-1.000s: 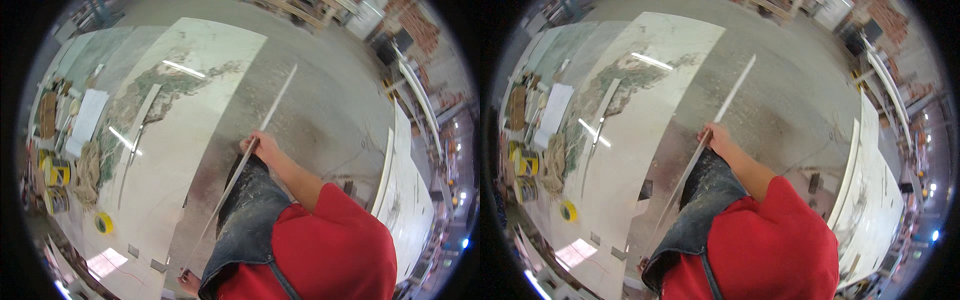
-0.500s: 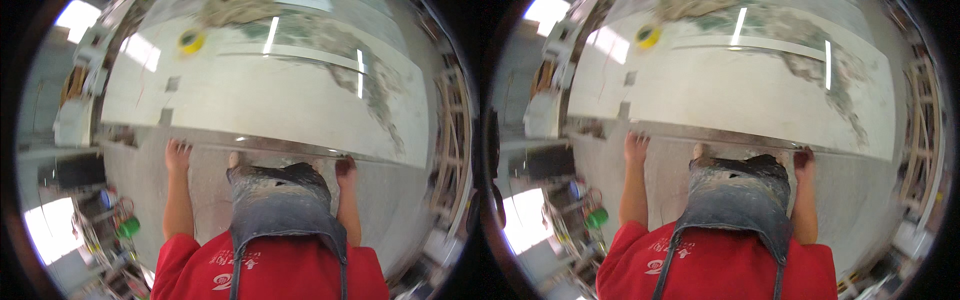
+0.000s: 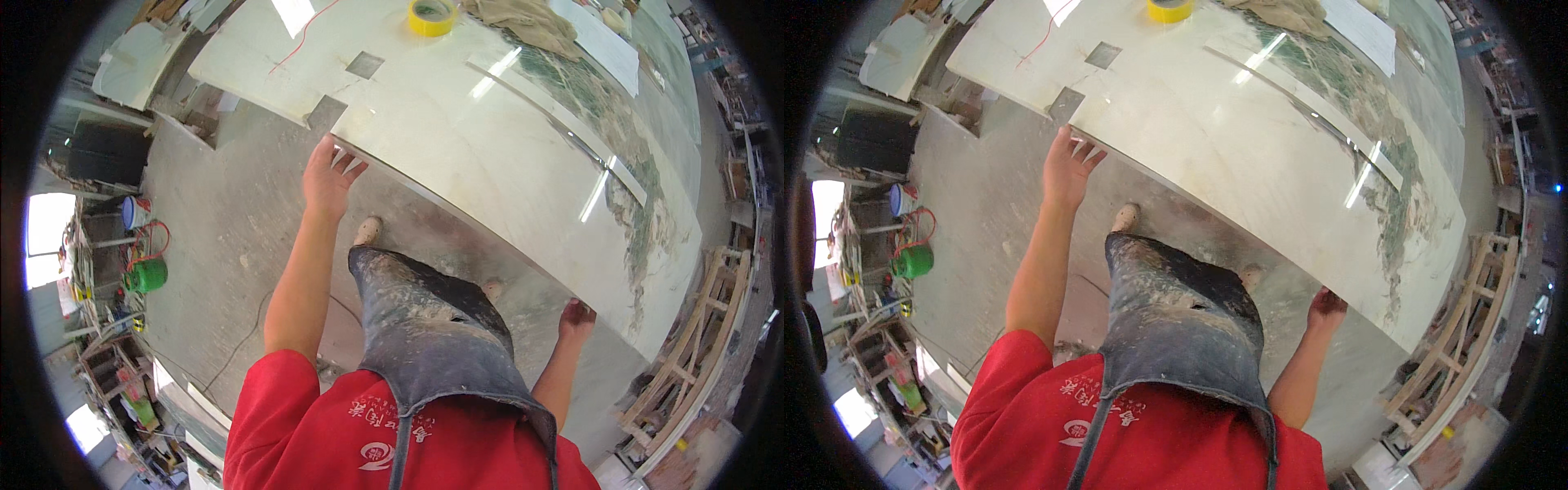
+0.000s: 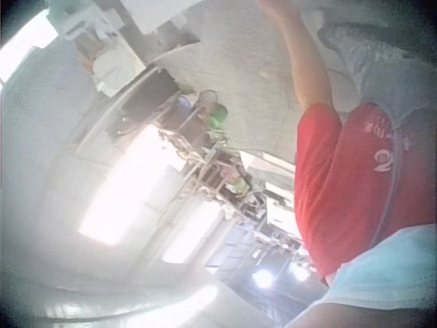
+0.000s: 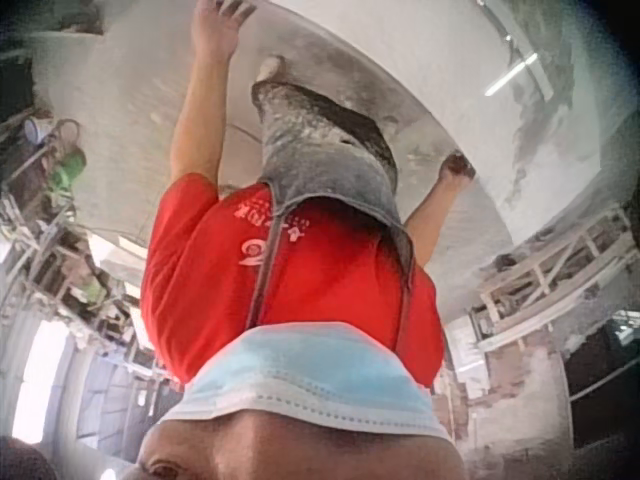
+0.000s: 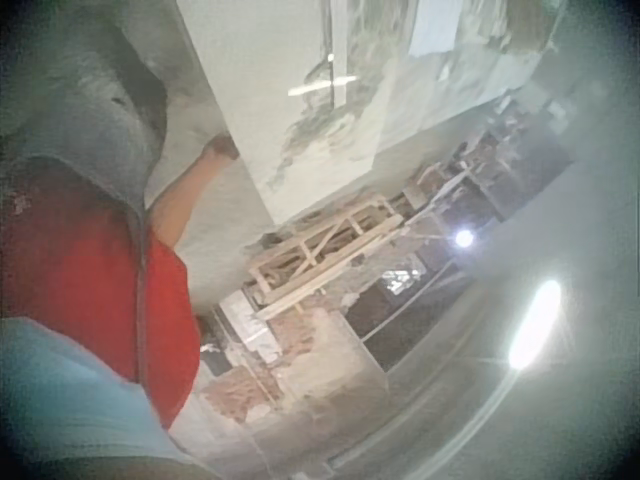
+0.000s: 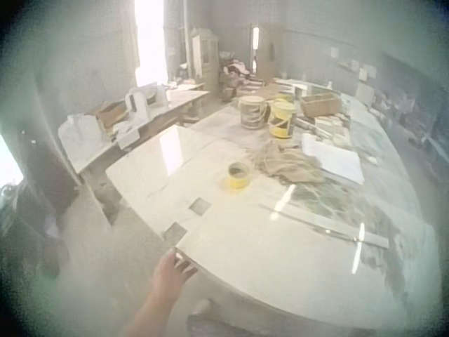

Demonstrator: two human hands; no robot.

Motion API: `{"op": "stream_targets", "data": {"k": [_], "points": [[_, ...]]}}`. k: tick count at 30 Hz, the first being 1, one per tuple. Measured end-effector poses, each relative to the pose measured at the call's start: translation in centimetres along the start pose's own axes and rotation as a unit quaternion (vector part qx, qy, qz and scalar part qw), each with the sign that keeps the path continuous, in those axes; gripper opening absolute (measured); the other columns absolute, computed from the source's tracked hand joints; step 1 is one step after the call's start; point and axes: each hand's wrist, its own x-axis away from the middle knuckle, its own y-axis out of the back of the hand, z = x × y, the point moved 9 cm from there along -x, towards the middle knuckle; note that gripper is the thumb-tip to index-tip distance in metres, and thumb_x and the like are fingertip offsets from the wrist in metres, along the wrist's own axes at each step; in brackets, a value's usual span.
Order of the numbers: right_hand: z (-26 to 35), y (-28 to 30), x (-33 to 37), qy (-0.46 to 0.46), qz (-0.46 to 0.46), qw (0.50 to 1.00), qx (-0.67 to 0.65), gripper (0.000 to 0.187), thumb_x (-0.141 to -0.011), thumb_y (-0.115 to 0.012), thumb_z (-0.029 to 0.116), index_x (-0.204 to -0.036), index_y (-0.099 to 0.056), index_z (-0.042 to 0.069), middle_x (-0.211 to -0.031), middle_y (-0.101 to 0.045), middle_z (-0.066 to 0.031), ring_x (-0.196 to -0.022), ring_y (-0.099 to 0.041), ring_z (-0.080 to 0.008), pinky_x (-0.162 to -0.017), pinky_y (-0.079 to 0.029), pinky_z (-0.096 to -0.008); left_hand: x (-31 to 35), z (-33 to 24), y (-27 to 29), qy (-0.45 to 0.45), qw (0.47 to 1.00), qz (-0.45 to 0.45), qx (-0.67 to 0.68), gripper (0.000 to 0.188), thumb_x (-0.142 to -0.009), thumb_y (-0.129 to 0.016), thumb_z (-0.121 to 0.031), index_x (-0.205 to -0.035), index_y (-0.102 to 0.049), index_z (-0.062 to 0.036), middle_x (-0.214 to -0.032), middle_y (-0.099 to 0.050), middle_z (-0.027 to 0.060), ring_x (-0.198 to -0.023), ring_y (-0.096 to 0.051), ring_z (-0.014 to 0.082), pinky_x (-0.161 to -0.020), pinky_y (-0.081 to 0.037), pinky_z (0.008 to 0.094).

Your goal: The person applies yellow tape to the edges of large white panels, then lifts and repositions them on a workbench. A coworker briefly assists by handing over a panel. The person continues taping and aligning the panels.

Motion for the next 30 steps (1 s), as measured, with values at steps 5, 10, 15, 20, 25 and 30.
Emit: {"op": "stream_targets", "data": {"k": [5,10,15,20,25,30], "points": [[2.1,-0.9,0.5,0.051,-0.007,0.998,0.026,0.028,-0.102,-0.057,0.021,-0.119,-0.064,-0.001,-0.11,-0.071,-0.0141,-0.091,-0.07,-0.0266,-0.077,-0.062,-0.037,0.7,-0.9,-1.3,-0.037,0.997,-0.05,-0.043,0.063,-0.097,-0.067,-0.017,-0.15,-0.038,0.0028,-0.125,-0.06,0.0119,-0.106,-0.062,0.0244,-0.088,-0.058,0.0458],[2.2,-3.1,1.9,0.04,0.06,0.997,0.034,0.028,-0.103,-0.055,0.019,-0.12,-0.065,-0.001,-0.116,-0.071,-0.0156,-0.1,-0.07,-0.0283,-0.083,-0.063,-0.0393,0.7,-1.0,-0.7,-0.039,0.993,-0.092,-0.058,0.065,-0.095,-0.069,-0.011,-0.15,-0.038,0.004,-0.126,-0.059,0.0128,-0.106,-0.062,0.0238,-0.084,-0.059,0.0418],[2.6,-4.0,2.7,0.077,0.028,0.996,0.042,0.029,-0.104,-0.051,0.021,-0.116,-0.069,0.001,-0.114,-0.073,-0.0126,-0.102,-0.071,-0.0265,-0.084,-0.062,-0.0381,0.8,-1.3,-1.3,-0.045,0.994,-0.087,-0.057,0.061,-0.095,-0.067,-0.01,-0.148,-0.041,0.0042,-0.124,-0.06,0.0122,-0.108,-0.063,0.0243,-0.083,-0.06,0.043],[2.3,-3.7,2.8,0.056,0.05,0.997,0.002,0.031,-0.103,-0.05,0.021,-0.116,-0.069,-0.001,-0.118,-0.073,-0.0148,-0.104,-0.071,-0.0275,-0.088,-0.061,-0.041,0.4,-1.1,-1.1,-0.046,0.993,-0.093,-0.057,0.058,-0.096,-0.066,-0.008,-0.148,-0.042,0.0031,-0.125,-0.06,0.0115,-0.11,-0.063,0.0249,-0.083,-0.06,0.0434],[1.8,-5.0,3.8,0.048,0.076,0.996,-0.028,0.031,-0.1,-0.052,0.019,-0.115,-0.069,-0.002,-0.119,-0.072,-0.0164,-0.111,-0.069,-0.0292,-0.096,-0.058,-0.0448,0.3,-1.3,-1.0,-0.047,0.993,-0.098,-0.056,0.058,-0.096,-0.065,-0.006,-0.149,-0.042,0.001,-0.128,-0.059,0.0116,-0.111,-0.063,0.0256,-0.084,-0.061,0.0433],[2.2,-5.1,4.1,0.024,0.182,0.982,-0.04,0.035,-0.091,-0.057,0.01,-0.121,-0.067,-0.004,-0.123,-0.071,-0.0169,-0.118,-0.065,-0.0307,-0.107,-0.051,-0.0477,0.1,-1.2,-0.9,-0.05,0.993,-0.094,-0.049,0.058,-0.096,-0.064,-0.005,-0.149,-0.042,0.001,-0.128,-0.058,0.0118,-0.11,-0.063,0.0253,-0.085,-0.061,0.0435]]}}
